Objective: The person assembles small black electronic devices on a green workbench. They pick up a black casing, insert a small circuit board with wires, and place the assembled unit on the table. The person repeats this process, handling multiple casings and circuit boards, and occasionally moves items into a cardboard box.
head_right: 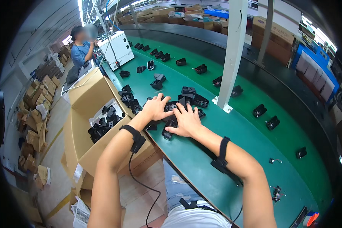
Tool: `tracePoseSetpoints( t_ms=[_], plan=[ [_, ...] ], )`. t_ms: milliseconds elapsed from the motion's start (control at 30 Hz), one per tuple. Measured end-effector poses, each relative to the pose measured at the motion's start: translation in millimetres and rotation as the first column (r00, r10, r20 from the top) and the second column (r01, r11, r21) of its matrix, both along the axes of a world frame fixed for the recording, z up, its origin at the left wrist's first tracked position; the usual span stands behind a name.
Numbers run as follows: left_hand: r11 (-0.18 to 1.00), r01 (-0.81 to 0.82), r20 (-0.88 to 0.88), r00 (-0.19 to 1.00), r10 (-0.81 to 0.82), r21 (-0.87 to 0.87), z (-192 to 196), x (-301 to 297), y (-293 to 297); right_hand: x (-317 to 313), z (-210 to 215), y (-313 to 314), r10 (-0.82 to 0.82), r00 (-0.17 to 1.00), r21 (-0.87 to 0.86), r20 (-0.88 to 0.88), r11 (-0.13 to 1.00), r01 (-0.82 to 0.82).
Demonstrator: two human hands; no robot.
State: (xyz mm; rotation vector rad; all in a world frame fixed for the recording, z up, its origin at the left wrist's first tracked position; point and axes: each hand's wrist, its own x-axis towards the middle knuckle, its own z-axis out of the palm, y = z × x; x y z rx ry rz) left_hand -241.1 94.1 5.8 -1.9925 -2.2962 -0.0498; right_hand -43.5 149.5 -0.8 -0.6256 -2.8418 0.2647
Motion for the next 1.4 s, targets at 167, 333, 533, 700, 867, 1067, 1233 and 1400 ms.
tracePoseSetpoints(
  t_ms=[167, 333, 533, 700, 867, 1067, 1233, 1400],
  plan=[
    [0.993, 0.077, 0.089, 0.992, -0.085, 0.09, -3, 51, -4, 58, -6, -3, 0.03, 0.997, 0.015, -0.073, 0.999, -0.029],
    [0.974, 0.192, 0.162, 0.964, -0.21, 0.12, 2, 107, -7, 127, 9, -15, 0.061, 0.994, -0.024, -0.095, 0.998, -0.063],
    [0.916, 0.342, 0.266, 0.881, -0.391, 0.212, -3, 171, -20, 209, 22, -25, 0.046, 0.999, -0.007, 0.004, 0.999, -0.046],
    [0.834, 0.494, 0.318, 0.772, -0.55, 0.244, -5, 232, -13, 271, 40, -36, -0.038, 0.991, -0.085, 0.127, 0.995, 0.049],
    [0.748, 0.422, 0.229, 0.772, -0.592, 0.513, -4, 230, -14, 274, 55, -29, -0.003, 0.986, -0.087, 0.168, 0.996, 0.018],
    [0.909, 0.146, 0.215, 0.946, -0.244, 0.39, 39, 66, -52, 225, 122, 5, 0.143, 0.972, -0.078, 0.187, 0.988, -0.131],
    [0.968, -0.197, 0.023, 0.979, 0.203, -0.153, 79, -77, -95, 85, 134, 59, 0.327, 0.944, -0.01, 0.044, 0.945, -0.327],
    [0.964, -0.262, 0.149, 0.953, 0.266, -0.046, 71, -143, -81, -33, 62, 109, 0.202, 0.976, 0.068, 0.076, 0.976, -0.207]
  ],
)
